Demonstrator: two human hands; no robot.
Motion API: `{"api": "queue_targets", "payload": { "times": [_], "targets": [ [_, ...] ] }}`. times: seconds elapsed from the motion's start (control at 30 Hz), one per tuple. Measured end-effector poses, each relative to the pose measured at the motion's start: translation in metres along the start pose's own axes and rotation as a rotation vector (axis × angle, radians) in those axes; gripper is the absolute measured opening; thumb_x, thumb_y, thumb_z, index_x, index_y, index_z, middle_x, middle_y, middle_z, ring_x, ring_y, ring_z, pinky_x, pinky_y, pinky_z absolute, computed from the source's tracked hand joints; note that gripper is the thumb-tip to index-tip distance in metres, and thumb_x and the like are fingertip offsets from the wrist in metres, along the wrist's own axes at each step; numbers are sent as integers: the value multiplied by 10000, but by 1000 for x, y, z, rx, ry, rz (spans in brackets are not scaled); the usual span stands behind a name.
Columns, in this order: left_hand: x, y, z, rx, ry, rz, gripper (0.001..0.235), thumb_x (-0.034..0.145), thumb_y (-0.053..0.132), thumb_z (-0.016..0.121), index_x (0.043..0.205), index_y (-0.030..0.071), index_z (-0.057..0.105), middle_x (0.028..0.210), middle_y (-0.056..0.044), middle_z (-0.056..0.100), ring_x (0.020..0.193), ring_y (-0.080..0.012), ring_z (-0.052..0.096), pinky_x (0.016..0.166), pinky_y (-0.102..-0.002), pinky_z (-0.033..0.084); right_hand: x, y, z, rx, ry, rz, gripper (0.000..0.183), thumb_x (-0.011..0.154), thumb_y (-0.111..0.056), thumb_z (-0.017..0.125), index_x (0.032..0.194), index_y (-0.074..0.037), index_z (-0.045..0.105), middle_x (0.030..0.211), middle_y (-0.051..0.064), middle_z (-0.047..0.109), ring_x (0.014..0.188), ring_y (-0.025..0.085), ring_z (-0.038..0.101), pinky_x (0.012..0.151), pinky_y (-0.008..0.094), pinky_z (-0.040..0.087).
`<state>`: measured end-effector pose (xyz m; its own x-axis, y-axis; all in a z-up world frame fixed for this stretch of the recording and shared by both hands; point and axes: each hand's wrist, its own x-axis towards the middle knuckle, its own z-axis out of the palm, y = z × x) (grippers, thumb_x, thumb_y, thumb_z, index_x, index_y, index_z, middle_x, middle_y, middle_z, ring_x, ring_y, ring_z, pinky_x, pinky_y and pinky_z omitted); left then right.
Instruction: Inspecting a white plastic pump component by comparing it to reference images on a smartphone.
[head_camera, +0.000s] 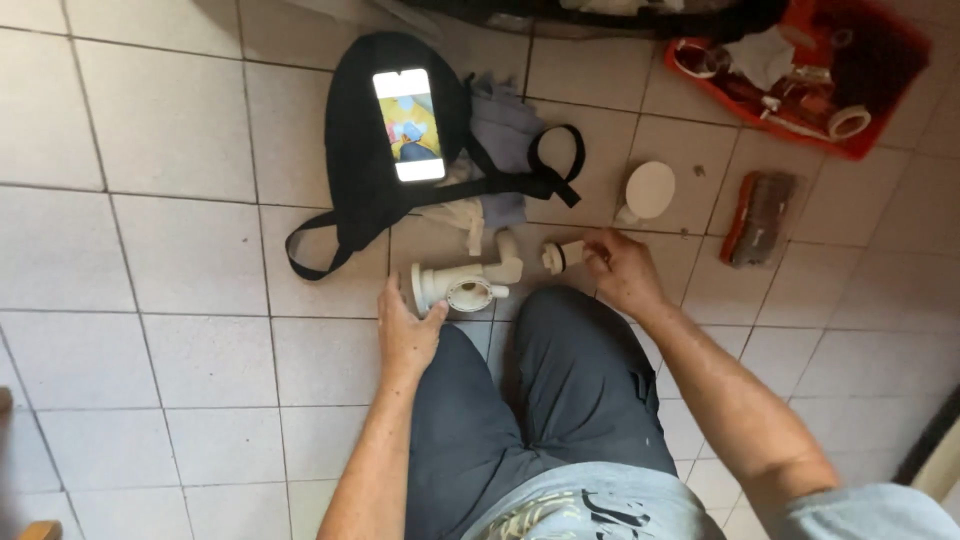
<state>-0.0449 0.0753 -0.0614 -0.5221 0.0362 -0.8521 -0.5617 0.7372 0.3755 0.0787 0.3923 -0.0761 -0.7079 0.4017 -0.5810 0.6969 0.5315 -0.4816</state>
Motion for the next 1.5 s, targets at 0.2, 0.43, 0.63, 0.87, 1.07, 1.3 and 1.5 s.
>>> {"api": "queue_targets", "payload": {
  "times": [0.2,0.43,0.63,0.87,1.07,1.3,1.5],
  "targets": [
    [17,9,-15,1,201,95,782,909,486,705,1513,64,442,1447,-216,505,1327,-405,548,1118,-557,415,26,-25,4,46,4,-71,265,987,-150,657,1235,-73,708,1040,217,747,947,409,723,778,506,594],
    [116,95,-46,162,448,469,550,976,250,709,1439,7,538,1419,-263,546,1401,-426,472,1140,-540,370,46,-116,-24,23,-30,-197,308,996,-227,649,1270,-96,696,1059,167,747,973,366,724,810,471,589],
    [204,198,-64,640,528,868,548,914,-35,570,1444,100,539,1558,-176,441,1211,-397,646,981,-512,523,-5,-134,-41,-103,-95,-338,294,944,-345,670,1205,-217,712,949,130,790,919,361,756,831,486,603],
    [284,215,-92,1292,441,618,383,1034,257,485,1415,235,458,1276,-82,588,1071,-399,649,799,-580,506,-25,-92,-25,-52,-307,-105,320,911,-382,617,1193,-262,709,1122,-67,834,1052,158,778,897,354,583],
    [287,126,-148,1042,587,647,182,900,31,603,813,80,755,824,-102,686,863,-377,675,650,-503,597,-19,-116,-21,-19,-440,-210,252,934,-369,610,1109,-212,698,1033,-19,791,956,200,751,791,380,557],
    [221,79,-178,660,745,788,139,891,212,757,857,114,665,776,-52,560,766,-289,644,674,-423,569,20,-203,-40,58,-405,-343,252,913,-242,701,1140,-134,723,965,164,798,968,406,742,835,508,599],
    [131,92,-185,255,742,835,147,946,130,784,847,109,678,744,-73,632,776,-332,706,693,-413,574,29,-253,-51,63,-315,-433,222,890,-248,715,1086,-149,746,891,103,799,837,366,753,689,465,600]
  ]
}}
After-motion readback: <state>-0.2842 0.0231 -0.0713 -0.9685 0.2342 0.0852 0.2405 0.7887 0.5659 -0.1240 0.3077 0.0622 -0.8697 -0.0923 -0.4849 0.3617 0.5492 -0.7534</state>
